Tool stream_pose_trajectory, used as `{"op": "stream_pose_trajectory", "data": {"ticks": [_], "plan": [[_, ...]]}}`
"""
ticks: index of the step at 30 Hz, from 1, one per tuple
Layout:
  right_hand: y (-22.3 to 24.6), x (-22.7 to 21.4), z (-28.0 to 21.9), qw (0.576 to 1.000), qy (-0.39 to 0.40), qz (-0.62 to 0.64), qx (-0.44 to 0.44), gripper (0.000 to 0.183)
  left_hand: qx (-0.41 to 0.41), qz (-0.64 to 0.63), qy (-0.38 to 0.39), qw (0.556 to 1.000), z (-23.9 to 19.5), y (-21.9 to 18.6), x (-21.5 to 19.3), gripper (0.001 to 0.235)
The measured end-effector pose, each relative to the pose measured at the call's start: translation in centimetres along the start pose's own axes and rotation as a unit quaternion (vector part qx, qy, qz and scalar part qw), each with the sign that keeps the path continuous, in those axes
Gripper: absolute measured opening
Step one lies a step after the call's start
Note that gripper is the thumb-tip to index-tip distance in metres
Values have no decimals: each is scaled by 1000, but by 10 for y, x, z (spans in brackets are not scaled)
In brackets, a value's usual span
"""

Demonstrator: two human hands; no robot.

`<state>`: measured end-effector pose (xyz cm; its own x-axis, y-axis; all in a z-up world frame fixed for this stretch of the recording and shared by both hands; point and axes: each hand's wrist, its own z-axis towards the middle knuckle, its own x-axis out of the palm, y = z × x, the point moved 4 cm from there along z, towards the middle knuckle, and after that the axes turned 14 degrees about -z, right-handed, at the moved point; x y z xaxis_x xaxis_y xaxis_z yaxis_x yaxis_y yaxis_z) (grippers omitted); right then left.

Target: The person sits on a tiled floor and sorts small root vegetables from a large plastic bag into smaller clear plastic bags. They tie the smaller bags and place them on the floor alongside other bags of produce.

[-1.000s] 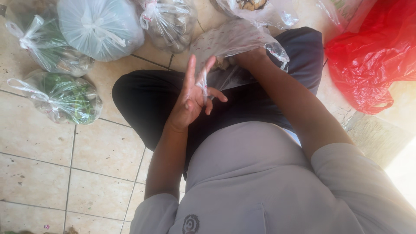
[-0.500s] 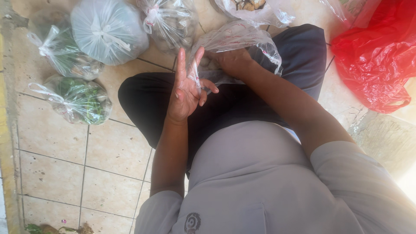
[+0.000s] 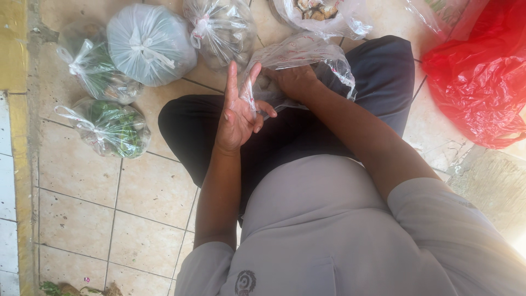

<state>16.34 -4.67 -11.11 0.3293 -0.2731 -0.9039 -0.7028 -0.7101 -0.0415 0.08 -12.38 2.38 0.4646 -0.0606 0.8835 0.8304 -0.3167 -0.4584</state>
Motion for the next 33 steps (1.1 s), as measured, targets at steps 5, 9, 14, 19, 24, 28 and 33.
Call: {"op": "stream_pose_trajectory", "data": {"ticks": [5, 9, 14, 19, 24, 28, 33], "plan": [[0, 5, 1, 1000, 23, 16, 3, 58, 4, -1, 3, 1000, -1, 1, -1, 131], [-1, 9, 2, 1000, 13, 1, -2, 59, 8, 2, 7, 1000, -2, 2, -1, 130], [0, 18, 5, 999, 42, -15, -1, 59, 7, -1, 10, 1000, -2, 2, -1, 129], [1, 15, 4, 999, -3, -40, -2, 59, 5, 0, 14, 1000, -2, 1, 0, 129], [1, 10, 3, 1000, 12, -25, -3, 58, 4, 2, 20, 1000, -2, 2, -1, 127], [1, 4, 2, 1000, 22, -18, -1, 58, -1, 4, 22, 1000, -2, 3, -2, 125], [1, 1, 2, 999, 44, -7, 5, 57, -1, 1, 27, 1000, -1, 4, -2, 125]]}}
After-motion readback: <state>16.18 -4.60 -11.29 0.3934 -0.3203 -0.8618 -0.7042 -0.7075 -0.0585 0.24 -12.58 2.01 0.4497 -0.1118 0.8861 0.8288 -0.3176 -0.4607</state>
